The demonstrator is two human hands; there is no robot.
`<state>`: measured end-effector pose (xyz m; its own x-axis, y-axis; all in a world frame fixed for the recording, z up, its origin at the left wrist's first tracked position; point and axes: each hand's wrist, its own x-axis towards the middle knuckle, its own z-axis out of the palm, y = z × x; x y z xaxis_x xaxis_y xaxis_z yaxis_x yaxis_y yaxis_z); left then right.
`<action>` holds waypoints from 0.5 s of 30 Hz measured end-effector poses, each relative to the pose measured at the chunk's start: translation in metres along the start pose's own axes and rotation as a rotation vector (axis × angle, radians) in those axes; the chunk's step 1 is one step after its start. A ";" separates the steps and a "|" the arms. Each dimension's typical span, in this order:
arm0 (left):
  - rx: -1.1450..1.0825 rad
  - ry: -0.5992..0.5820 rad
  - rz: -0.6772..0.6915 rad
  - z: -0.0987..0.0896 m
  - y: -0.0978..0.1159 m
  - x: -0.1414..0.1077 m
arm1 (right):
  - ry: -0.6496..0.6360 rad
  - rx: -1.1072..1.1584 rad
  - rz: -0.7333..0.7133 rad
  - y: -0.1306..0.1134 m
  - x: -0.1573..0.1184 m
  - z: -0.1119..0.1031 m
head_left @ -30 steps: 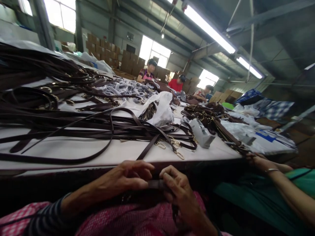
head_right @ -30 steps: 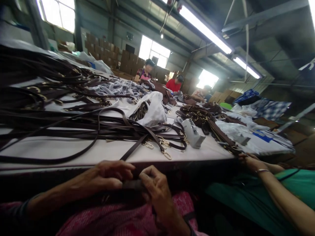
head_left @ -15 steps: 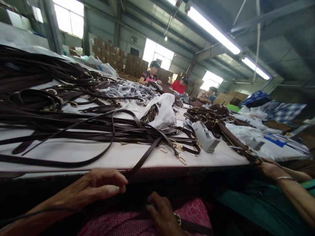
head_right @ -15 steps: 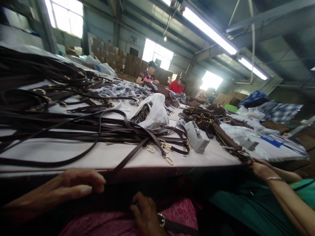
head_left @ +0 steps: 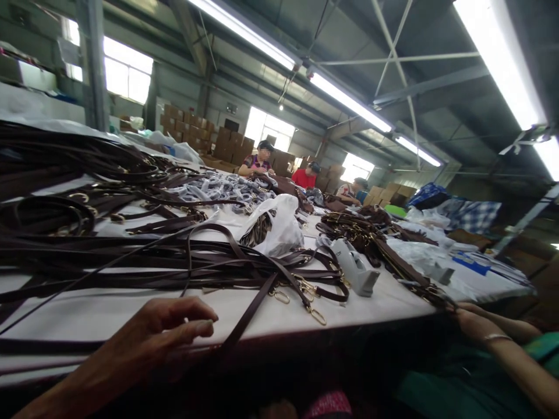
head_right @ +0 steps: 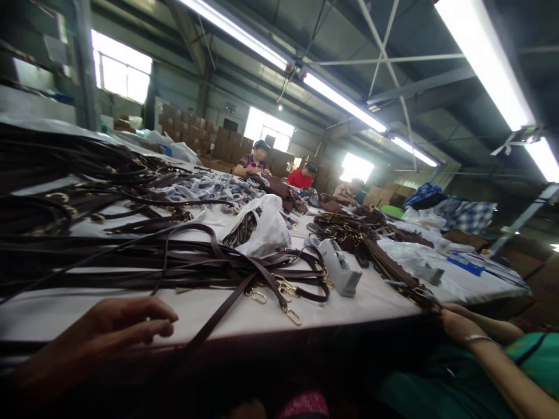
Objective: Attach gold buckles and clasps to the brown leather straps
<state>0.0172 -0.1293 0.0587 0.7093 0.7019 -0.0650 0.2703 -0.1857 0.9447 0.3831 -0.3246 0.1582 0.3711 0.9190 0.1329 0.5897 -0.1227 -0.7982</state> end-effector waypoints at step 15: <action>0.515 0.040 0.395 0.038 0.037 0.051 | 0.166 -0.905 -0.368 0.068 0.082 0.127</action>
<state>0.0876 -0.1263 0.0781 0.7969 0.5365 0.2776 0.2784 -0.7340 0.6194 0.3622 -0.2097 0.0401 0.1097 0.9015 0.4186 0.9883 -0.1437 0.0505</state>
